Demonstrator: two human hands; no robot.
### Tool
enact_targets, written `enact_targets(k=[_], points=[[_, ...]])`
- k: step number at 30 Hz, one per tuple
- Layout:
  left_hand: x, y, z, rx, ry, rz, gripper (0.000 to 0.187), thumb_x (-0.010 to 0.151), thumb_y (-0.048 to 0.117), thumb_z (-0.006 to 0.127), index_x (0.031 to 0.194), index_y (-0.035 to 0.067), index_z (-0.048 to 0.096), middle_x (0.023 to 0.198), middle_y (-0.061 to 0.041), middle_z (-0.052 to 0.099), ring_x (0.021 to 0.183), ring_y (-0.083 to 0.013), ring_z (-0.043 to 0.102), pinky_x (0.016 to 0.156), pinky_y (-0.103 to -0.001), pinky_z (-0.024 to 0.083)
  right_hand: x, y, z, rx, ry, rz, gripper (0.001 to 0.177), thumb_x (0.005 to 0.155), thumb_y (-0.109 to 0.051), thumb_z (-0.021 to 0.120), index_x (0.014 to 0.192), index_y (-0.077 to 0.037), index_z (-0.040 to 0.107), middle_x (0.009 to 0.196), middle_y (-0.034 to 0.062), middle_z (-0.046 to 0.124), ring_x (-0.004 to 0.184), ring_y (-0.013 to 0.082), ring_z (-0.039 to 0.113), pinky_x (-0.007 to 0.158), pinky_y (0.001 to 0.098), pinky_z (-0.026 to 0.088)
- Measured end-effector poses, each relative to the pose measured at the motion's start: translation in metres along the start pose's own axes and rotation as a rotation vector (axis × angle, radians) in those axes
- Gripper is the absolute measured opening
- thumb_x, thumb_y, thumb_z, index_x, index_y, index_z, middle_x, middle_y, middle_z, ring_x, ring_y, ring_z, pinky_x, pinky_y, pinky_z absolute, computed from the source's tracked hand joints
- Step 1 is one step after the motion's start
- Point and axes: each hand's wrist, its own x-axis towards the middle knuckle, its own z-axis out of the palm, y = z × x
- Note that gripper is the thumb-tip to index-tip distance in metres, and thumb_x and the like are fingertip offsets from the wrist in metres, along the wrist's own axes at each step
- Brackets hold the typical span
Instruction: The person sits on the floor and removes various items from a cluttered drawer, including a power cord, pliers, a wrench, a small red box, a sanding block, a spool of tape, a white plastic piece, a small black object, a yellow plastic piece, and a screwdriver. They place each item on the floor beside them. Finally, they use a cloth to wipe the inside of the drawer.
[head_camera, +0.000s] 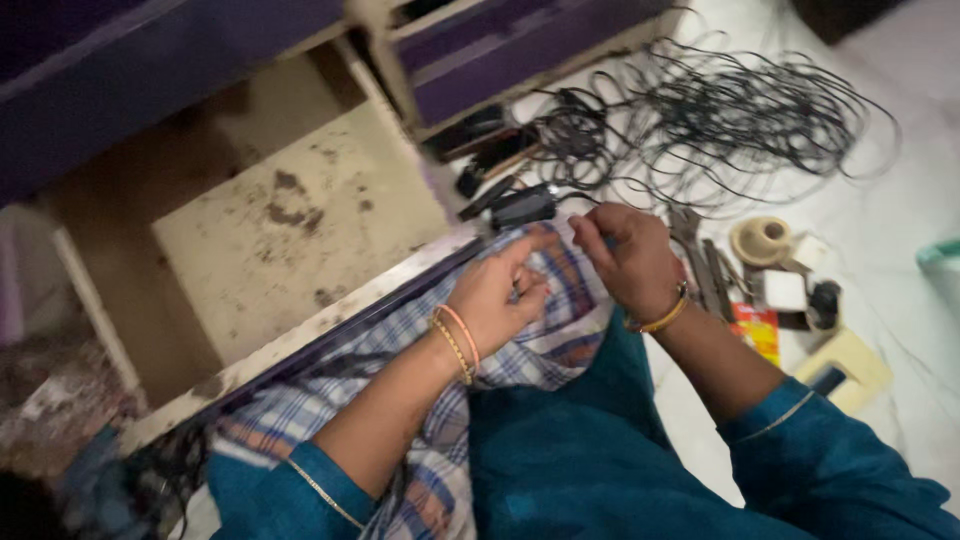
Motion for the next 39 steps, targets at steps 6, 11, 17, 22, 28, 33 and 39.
enact_targets(k=[6, 11, 17, 22, 28, 33, 39], points=[[-0.05, -0.044, -0.042, -0.052, 0.309, 0.093, 0.048, 0.088, 0.001, 0.061, 0.135, 0.009, 0.064, 0.055, -0.005, 0.051, 0.072, -0.0092, 0.073, 0.075, -0.027, 0.059, 0.009, -0.044, 0.058, 0.04, -0.1, -0.259, 0.02, 0.093, -0.016, 0.074, 0.079, -0.004, 0.067, 0.075, 0.0099, 0.067, 0.067, 0.0276, 0.066, 0.06, 0.038, 0.05], [-0.1, -0.069, -0.081, -0.11, 0.513, -0.079, 0.039, 0.094, 0.002, 0.058, 0.131, 0.007, 0.069, 0.055, -0.001, 0.051, 0.062, -0.0084, 0.063, 0.067, -0.027, 0.055, 0.02, -0.071, 0.084, 0.092, -0.183, -0.295, 0.02, 0.093, -0.013, 0.076, 0.08, -0.002, 0.065, 0.077, 0.0108, 0.066, 0.069, 0.0244, 0.066, 0.062, 0.0355, 0.051], [-0.152, -0.095, -0.111, -0.016, 0.776, -0.026, 0.037, 0.091, 0.005, 0.069, 0.128, 0.005, 0.069, 0.061, 0.0, 0.052, 0.075, -0.0073, 0.064, 0.069, -0.025, 0.052, 0.033, -0.099, 0.116, 0.173, -0.313, -0.226, 0.019, 0.089, -0.009, 0.08, 0.08, -0.002, 0.065, 0.078, 0.0087, 0.066, 0.067, 0.0177, 0.067, 0.06, 0.0288, 0.053], [-0.183, -0.11, -0.11, -0.008, 0.876, -0.187, 0.034, 0.092, 0.005, 0.068, 0.126, 0.008, 0.072, 0.066, -0.006, 0.053, 0.074, -0.0153, 0.065, 0.069, -0.029, 0.052, 0.033, -0.131, 0.143, 0.235, -0.412, -0.415, 0.014, 0.088, 0.001, 0.073, 0.097, -0.001, 0.063, 0.095, 0.0101, 0.066, 0.085, 0.0193, 0.069, 0.075, 0.0296, 0.055], [-0.213, -0.117, -0.107, 0.184, 0.887, -0.035, 0.045, 0.085, 0.001, 0.066, 0.129, 0.005, 0.066, 0.121, -0.016, 0.07, 0.109, -0.0306, 0.07, 0.097, -0.039, 0.053, 0.025, -0.183, 0.171, 0.196, -0.523, -0.67, 0.039, 0.086, 0.0, 0.075, 0.122, -0.003, 0.06, 0.12, 0.0154, 0.064, 0.108, 0.0324, 0.066, 0.093, 0.0392, 0.055], [-0.25, -0.123, -0.103, 0.364, 1.085, -0.005, 0.038, 0.088, -0.001, 0.065, 0.126, 0.004, 0.066, 0.131, -0.019, 0.066, 0.124, -0.0374, 0.062, 0.107, -0.044, 0.049, 0.013, -0.212, 0.208, 0.139, -0.728, -0.797, 0.061, 0.081, -0.007, 0.077, 0.137, -0.006, 0.053, 0.14, 0.0201, 0.054, 0.13, 0.0405, 0.054, 0.107, 0.0448, 0.047], [-0.305, -0.154, -0.112, 0.384, 1.221, -0.223, 0.034, 0.091, 0.003, 0.062, 0.125, 0.003, 0.066, 0.124, -0.018, 0.067, 0.117, -0.0372, 0.065, 0.104, -0.044, 0.051, -0.001, -0.232, 0.268, -0.022, -0.828, -0.89, 0.067, 0.084, -0.021, 0.075, 0.145, -0.012, 0.048, 0.152, 0.019, 0.045, 0.136, 0.0392, 0.048, 0.112, 0.0473, 0.041]])
